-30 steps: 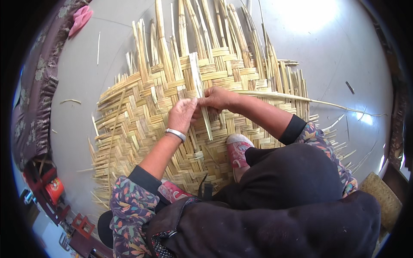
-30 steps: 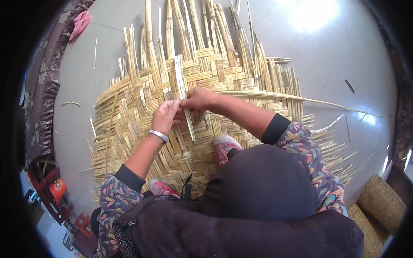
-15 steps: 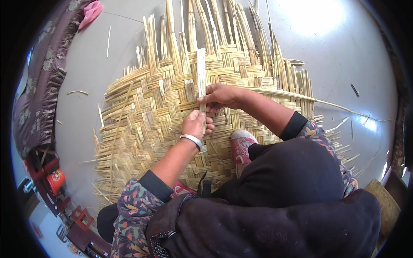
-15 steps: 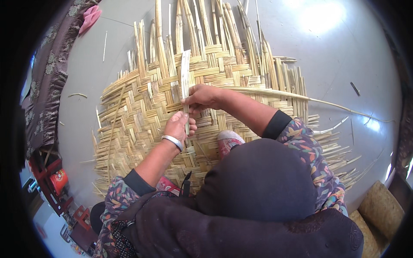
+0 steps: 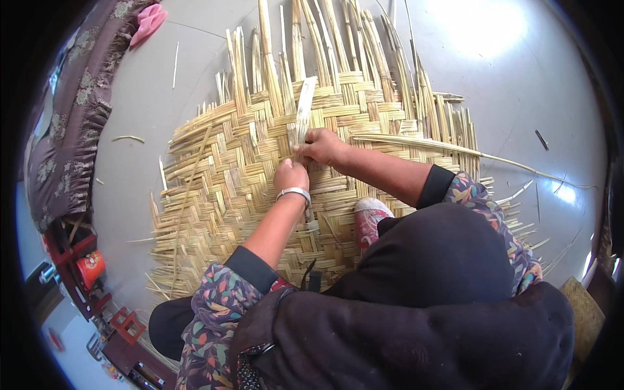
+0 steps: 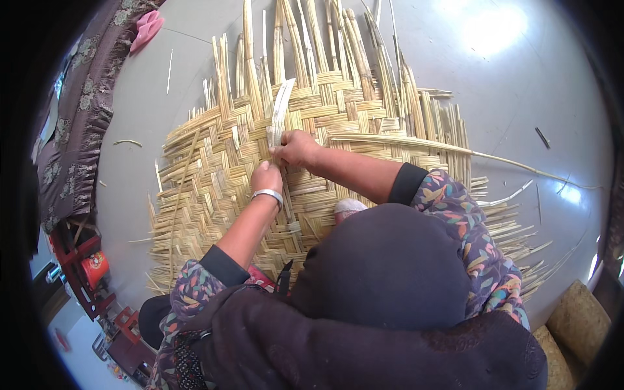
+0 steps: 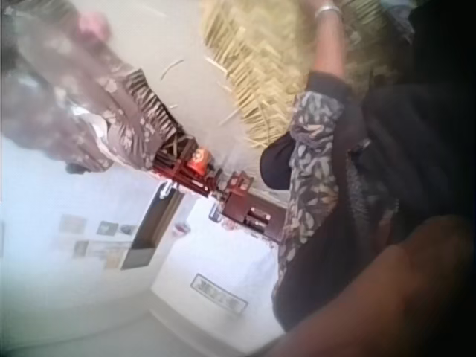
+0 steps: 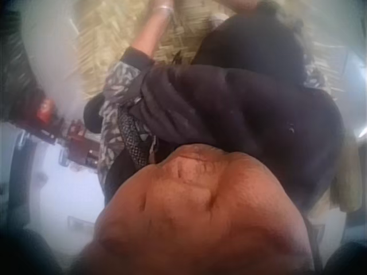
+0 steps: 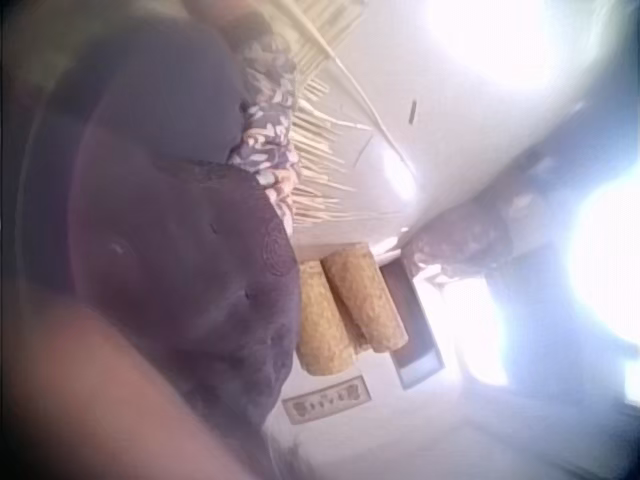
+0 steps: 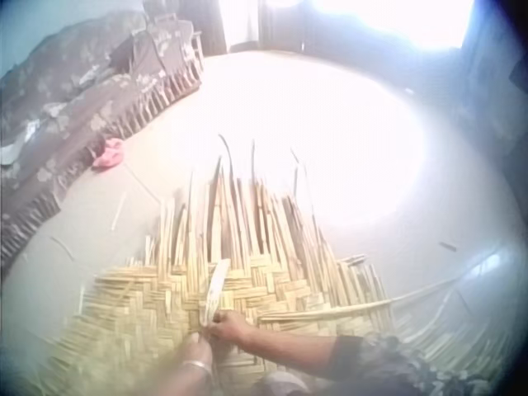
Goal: The person weaves a flat basket base using dried palm or bamboo strips. They interlace the strips by hand, periodically pressing and adjusting the weave to maintain alignment and tension.
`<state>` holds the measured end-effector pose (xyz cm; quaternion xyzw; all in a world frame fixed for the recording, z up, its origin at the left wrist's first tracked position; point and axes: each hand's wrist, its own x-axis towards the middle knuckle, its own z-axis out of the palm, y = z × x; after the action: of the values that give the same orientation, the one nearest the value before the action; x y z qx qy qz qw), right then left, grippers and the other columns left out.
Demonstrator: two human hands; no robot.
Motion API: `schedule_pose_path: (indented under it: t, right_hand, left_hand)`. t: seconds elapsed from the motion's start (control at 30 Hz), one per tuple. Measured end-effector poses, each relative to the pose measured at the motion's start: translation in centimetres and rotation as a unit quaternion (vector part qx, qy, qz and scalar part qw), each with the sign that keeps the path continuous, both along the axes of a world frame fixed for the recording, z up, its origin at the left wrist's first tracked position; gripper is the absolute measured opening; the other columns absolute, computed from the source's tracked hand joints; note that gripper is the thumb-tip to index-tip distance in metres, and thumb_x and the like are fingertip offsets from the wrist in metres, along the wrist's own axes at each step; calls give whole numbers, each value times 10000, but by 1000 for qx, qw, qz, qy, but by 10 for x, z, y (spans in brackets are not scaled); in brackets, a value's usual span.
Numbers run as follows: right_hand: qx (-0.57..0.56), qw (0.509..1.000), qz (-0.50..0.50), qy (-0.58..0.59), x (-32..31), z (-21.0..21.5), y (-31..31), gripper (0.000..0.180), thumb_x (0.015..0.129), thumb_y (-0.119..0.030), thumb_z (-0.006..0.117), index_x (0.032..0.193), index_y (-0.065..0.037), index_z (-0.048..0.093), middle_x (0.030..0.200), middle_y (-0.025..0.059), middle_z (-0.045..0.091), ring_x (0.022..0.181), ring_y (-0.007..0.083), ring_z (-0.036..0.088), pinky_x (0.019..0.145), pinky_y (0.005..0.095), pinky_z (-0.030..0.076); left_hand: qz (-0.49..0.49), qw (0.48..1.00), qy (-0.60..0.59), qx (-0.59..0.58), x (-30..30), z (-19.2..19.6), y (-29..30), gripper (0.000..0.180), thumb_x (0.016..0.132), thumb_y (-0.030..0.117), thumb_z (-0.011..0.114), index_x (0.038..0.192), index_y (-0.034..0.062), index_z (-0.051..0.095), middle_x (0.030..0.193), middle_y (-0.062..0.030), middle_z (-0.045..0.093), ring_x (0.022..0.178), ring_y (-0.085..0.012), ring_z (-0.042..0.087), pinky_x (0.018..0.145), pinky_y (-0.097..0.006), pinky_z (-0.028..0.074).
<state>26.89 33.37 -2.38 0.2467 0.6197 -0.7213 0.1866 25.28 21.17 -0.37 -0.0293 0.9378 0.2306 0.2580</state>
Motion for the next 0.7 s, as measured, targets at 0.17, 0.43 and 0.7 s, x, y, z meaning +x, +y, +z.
schedule_pose_path:
  t: [0.17, 0.43, 0.7]
  right_hand:
    - [136, 990, 27, 21, -1, 11, 1, 251, 815, -255, 654, 841, -6, 637, 719, 116, 644, 654, 181, 625, 610, 318, 496]
    - [-257, 966, 6, -29, -6, 15, 23, 144, 857, -178, 621, 838, -36, 604, 726, 78, 652, 574, 121, 616, 498, 236, 464]
    - [-472, 881, 26, 6, 1, 25, 42, 92, 868, -145, 605, 829, -62, 599, 667, 7, 595, 552, 69, 547, 464, 185, 440]
  left_hand:
    - [150, 985, -37, 78, -11, -27, 4, 247, 791, 158, 454, 857, -40, 587, 900, -265, 600, 871, -420, 567, 762, -436, 430]
    - [7, 962, 31, 273, 12, 20, -20, 191, 933, 179, 457, 874, 40, 573, 638, 41, 465, 515, -55, 399, 455, -230, 345]
    - [-225, 904, 235, 277, 12, 57, -4, 129, 908, 117, 480, 932, 11, 550, 824, -149, 616, 730, -285, 606, 622, -360, 469]
